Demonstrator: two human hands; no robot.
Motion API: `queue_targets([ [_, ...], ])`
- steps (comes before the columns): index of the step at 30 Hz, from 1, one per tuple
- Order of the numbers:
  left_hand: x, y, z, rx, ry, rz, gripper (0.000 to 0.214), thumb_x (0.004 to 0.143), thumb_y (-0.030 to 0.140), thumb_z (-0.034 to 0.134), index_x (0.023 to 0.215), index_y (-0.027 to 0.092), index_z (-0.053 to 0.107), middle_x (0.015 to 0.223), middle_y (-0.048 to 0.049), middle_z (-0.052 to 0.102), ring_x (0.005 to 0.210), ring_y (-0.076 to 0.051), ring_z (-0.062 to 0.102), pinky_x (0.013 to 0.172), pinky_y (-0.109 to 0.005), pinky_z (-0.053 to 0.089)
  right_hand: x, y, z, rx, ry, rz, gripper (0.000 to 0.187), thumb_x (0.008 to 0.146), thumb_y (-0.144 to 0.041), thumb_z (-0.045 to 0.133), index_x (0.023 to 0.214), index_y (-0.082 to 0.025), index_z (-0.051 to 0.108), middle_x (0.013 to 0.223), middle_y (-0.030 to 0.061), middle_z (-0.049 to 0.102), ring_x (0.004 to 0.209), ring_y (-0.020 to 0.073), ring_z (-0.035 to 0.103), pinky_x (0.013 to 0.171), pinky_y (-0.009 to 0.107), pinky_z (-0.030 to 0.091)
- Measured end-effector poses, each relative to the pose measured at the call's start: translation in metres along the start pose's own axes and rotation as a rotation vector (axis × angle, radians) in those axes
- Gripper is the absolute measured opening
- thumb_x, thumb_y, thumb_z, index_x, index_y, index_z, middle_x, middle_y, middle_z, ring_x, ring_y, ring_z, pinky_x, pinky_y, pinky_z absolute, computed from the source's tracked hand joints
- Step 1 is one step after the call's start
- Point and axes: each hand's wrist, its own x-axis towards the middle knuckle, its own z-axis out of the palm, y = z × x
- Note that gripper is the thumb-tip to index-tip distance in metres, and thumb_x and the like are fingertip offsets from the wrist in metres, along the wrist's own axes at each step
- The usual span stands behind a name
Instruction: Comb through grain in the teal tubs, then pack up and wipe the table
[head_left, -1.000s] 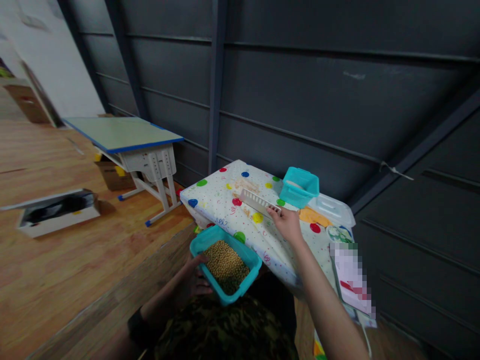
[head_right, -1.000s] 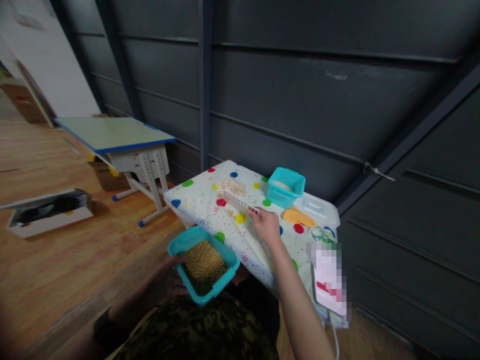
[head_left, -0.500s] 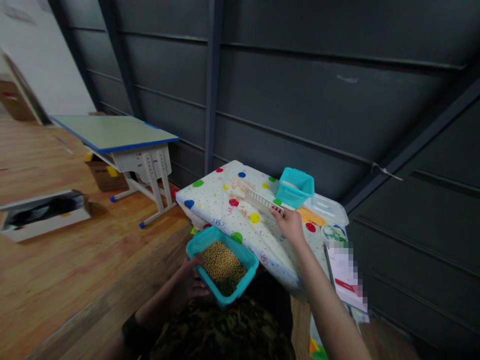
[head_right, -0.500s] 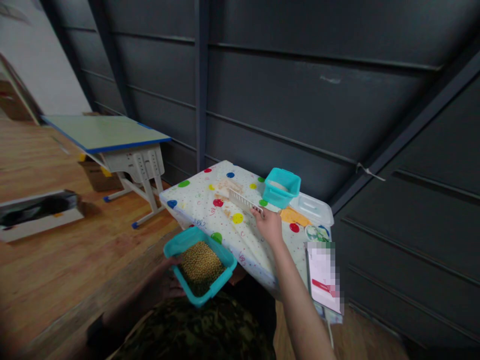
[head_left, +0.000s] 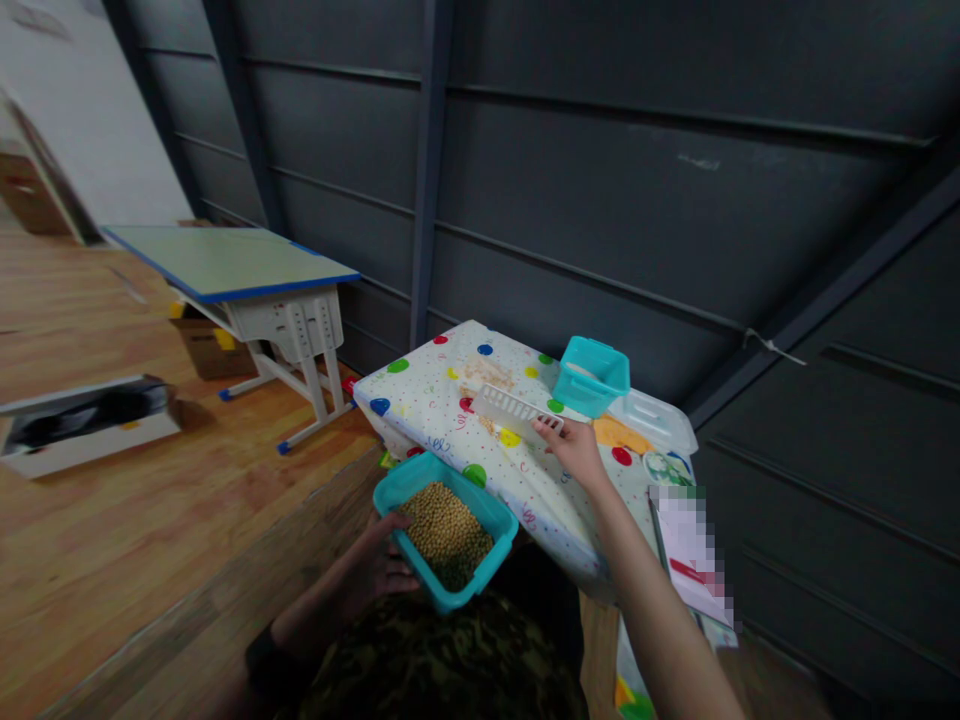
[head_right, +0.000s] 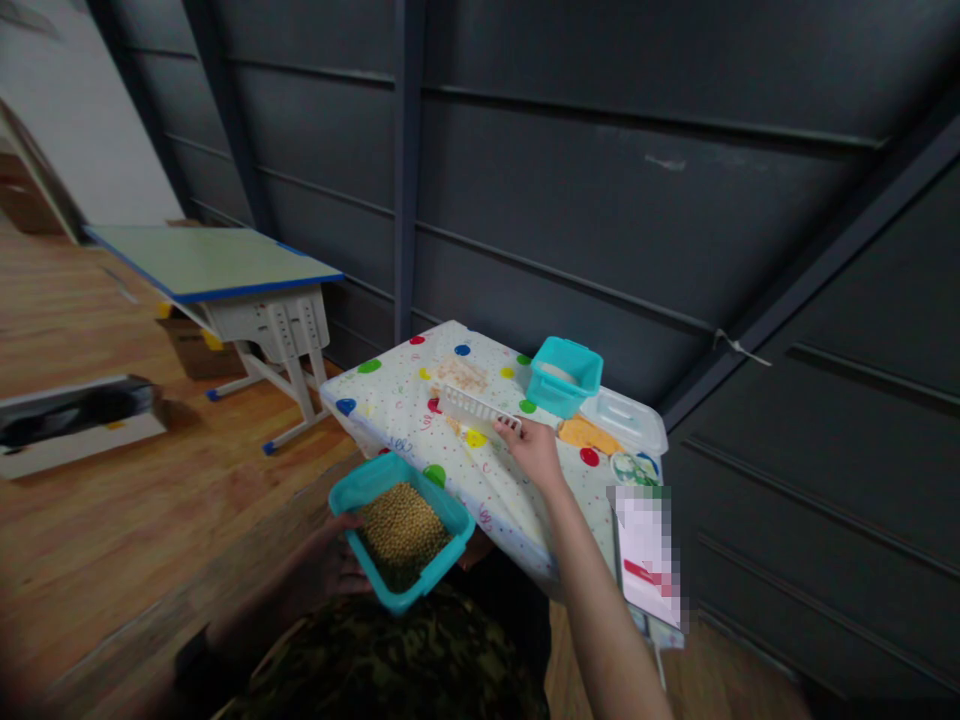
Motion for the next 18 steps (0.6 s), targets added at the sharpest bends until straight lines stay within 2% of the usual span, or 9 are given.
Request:
queue_targets([
  [4, -0.0042, 0.0009, 0.0013, 0.031, 0.017, 0.036, 0.078, 0.051, 0.065, 0.082, 0.108, 0.033, 0.041, 0.067, 0.0062, 0.062, 0.070, -0.025, 0.067, 0.084, -0.043, 0.061, -0.0004, -0.0021, -0.0007, 0.068, -0.014, 0.045, 0.067, 0.087, -0.085, 0.068, 0.060, -0.025, 0.057, 0.052, 0.0008, 0.055, 0.055, 0.0207, 0.058, 0.049, 0.031, 0.050],
  [8, -0.0068, 0.0030, 0.0035, 0.032, -0.005, 0.042, 0.080, 0.050, 0.068, 0.083, 0.109, 0.032, 0.043, 0.068, 0.0043, 0.067, 0.071, -0.024, 0.068, 0.084, -0.042, 0.061, 0.0005, -0.0013, -0.0010, 0.094, -0.025, 0.057, 0.067, 0.085, -0.085, 0.070, 0.061, -0.024, 0.059, 0.053, 0.0015, 0.058, 0.055, 0.0207, 0.058, 0.049, 0.032, 0.051],
  [13, -0.0079, 0.0034, 0.0028, 0.038, -0.002, 0.044, 0.088, 0.051, 0.069, 0.084, 0.117, 0.033, 0.039, 0.066, 0.0092, 0.063, 0.069, -0.023, 0.068, 0.085, -0.042, 0.060, 0.0045, 0.0025, -0.0018, 0.082, 0.015, 0.068, 0.067, 0.087, -0.086, 0.068, 0.063, -0.024, 0.063, 0.054, 0.0017, 0.059, 0.054, 0.0211, 0.059, 0.049, 0.032, 0.051],
  [18, -0.0056, 0.0021, 0.0022, 0.045, -0.010, 0.046, 0.084, 0.051, 0.068, 0.083, 0.113, 0.033, 0.038, 0.068, 0.0061, 0.065, 0.072, -0.025, 0.069, 0.085, -0.043, 0.061, 0.0055, 0.0039, -0.0003, 0.069, -0.014, 0.059, 0.067, 0.088, -0.086, 0.068, 0.062, -0.024, 0.060, 0.052, 0.0005, 0.056, 0.053, 0.0194, 0.056, 0.049, 0.032, 0.051],
])
